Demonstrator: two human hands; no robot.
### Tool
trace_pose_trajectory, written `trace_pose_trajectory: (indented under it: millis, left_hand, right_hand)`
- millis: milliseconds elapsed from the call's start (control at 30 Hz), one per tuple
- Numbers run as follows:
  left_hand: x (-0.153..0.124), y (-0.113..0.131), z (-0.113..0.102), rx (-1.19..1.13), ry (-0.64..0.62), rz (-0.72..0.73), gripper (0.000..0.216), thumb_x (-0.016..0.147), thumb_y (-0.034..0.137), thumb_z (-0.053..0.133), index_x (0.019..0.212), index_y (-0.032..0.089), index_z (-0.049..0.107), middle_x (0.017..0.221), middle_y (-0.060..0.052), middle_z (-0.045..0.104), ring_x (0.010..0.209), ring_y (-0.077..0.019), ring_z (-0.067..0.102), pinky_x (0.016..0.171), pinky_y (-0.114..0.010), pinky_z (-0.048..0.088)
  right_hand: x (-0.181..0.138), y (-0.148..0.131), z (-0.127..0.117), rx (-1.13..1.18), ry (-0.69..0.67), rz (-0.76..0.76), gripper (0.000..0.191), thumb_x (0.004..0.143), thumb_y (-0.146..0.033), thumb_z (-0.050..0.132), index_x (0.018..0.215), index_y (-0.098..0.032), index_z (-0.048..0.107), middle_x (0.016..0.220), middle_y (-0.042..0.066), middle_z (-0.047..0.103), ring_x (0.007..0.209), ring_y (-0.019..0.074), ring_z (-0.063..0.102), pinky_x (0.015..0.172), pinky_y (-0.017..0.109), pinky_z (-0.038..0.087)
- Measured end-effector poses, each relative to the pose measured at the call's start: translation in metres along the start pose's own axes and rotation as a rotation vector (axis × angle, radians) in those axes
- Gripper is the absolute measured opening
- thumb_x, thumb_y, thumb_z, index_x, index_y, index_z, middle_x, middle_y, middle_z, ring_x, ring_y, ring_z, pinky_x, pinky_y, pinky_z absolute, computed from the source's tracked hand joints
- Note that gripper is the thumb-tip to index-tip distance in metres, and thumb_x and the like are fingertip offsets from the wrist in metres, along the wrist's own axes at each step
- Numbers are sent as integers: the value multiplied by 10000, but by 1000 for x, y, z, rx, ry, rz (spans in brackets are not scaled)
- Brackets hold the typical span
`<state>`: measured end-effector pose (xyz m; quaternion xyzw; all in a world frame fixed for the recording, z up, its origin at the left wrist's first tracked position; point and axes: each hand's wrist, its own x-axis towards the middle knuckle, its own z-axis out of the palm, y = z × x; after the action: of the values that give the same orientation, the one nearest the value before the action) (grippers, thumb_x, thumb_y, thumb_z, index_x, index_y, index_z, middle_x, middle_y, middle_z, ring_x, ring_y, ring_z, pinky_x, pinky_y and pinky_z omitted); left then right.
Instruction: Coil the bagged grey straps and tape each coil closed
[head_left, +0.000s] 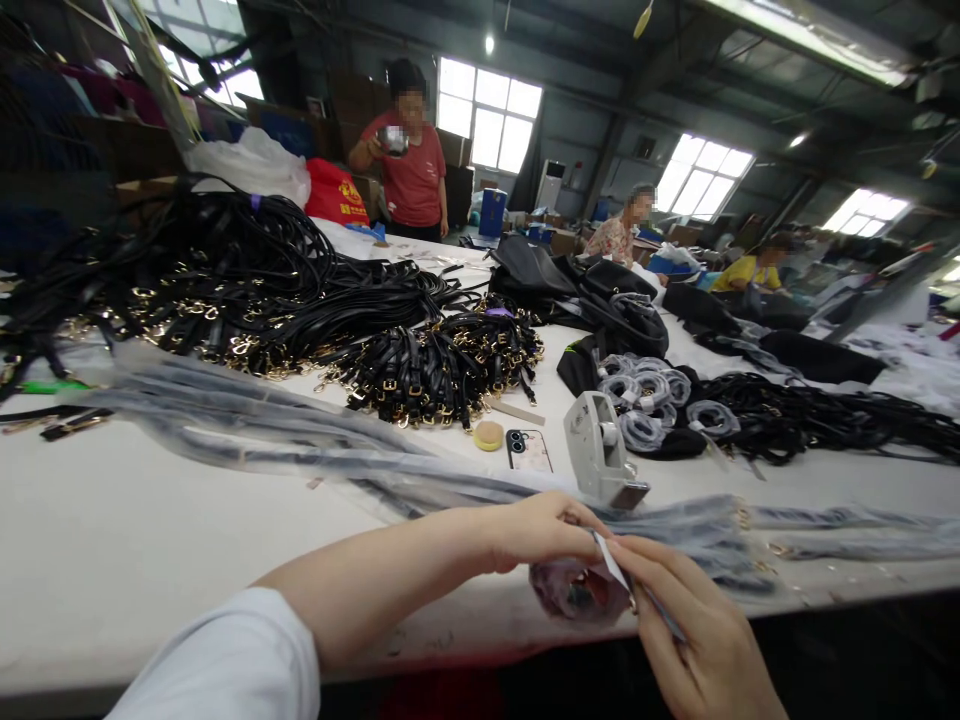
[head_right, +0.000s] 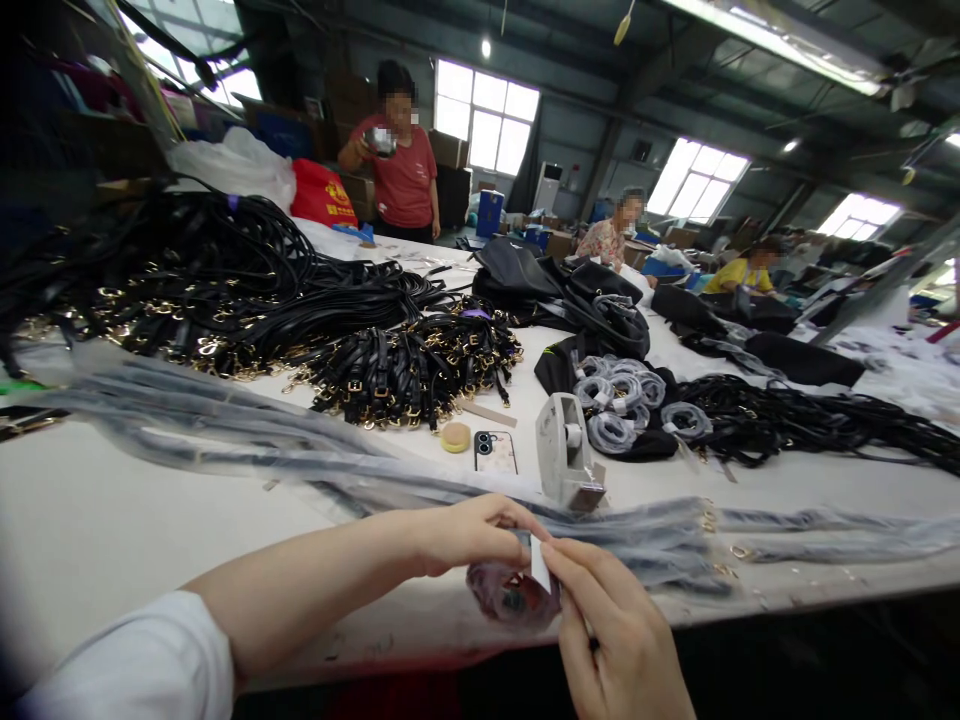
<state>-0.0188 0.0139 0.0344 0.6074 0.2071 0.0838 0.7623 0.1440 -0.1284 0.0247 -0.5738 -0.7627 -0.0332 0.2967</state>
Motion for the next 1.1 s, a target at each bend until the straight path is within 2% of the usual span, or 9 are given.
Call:
trace_pose_trajectory:
  millis: [100, 233, 333, 433, 600, 700, 867, 1000, 1100]
  left_hand:
    - [0, -1, -1, -82, 32, 37, 237, 703, 223, 626, 868, 113, 756, 747, -18, 664, 728, -127, 577, 726, -230, 481]
    - [3, -6, -3, 99, 25, 18, 332, 738, 280, 652, 1018, 125, 741, 716, -18, 651, 642, -113, 555, 618, -217, 465]
    - [3, -7, -4, 234, -13, -7, 421, 723, 256, 635, 1126, 165, 713, 711, -5, 636, 543, -89, 511, 529, -200, 446]
    - [1, -5, -2, 338, -38, -12, 449, 712, 266, 620, 1144, 184, 710, 699, -6, 624, 491, -81, 475, 472, -191, 430]
    - [-1, -5, 1, 388, -9, -20, 451, 699, 252, 605, 1129, 174, 717, 674, -8, 618, 496, -86, 480, 478, -185, 428]
    - [0, -5, 1, 396, 10, -14, 448, 698, 239, 593, 1125, 186, 721, 677, -5, 623, 502, -89, 490, 506, -199, 448]
    - [2, -6, -3, 412, -8, 49, 439, 725, 262, 593, 1134, 157, 713, 734, -17, 657, 553, -102, 527, 546, -202, 468]
    - [4, -9, -4, 450, 9, 137, 438, 777, 285, 573, 1173, 140, 688, 814, -23, 695, 664, -131, 595, 616, -216, 493]
    - [5, -9, -2, 455, 88, 250, 429, 807, 275, 556, 1192, 128, 674, 978, -49, 719, 860, -174, 646, 780, -261, 520]
  right_hand:
    - [6, -3, -3, 20, 24, -20, 363, 919, -128, 451, 1238, -222, 594, 1207, 98, 652, 1124, 227, 627, 916, 320, 553]
    - [8, 7, -2, 144, 12, 45, 276, 929, -172, 449, 1110, -238, 648, 1137, 75, 680, 1057, 215, 653, 874, 300, 550]
    - [18, 38, 2, 176, 142, 328, 252, 942, -315, 463, 1050, -233, 676, 1086, 71, 703, 1029, 241, 650, 887, 352, 520]
    - [35, 80, 13, 196, 228, 668, 393, 875, -507, 523, 1001, -189, 717, 1054, 109, 720, 1050, 307, 625, 924, 431, 471]
    - [59, 120, 40, 319, 180, 765, 510, 763, -626, 529, 696, -174, 755, 730, 104, 752, 768, 309, 691, 719, 397, 526]
    - [60, 118, 46, 367, 229, 774, 520, 734, -629, 525, 703, -162, 751, 721, 114, 752, 714, 295, 691, 683, 379, 535]
    - [35, 100, 41, 321, 316, 732, 418, 774, -582, 582, 788, -199, 750, 956, 111, 747, 972, 302, 651, 885, 374, 485]
    - [10, 102, 47, 342, 232, 822, 439, 773, -590, 567, 679, -190, 720, 534, 31, 637, 505, 231, 590, 507, 322, 468]
    - [-2, 100, 43, 341, 237, 866, 452, 756, -605, 584, 710, -176, 720, 500, 1, 580, 464, 199, 532, 455, 293, 413]
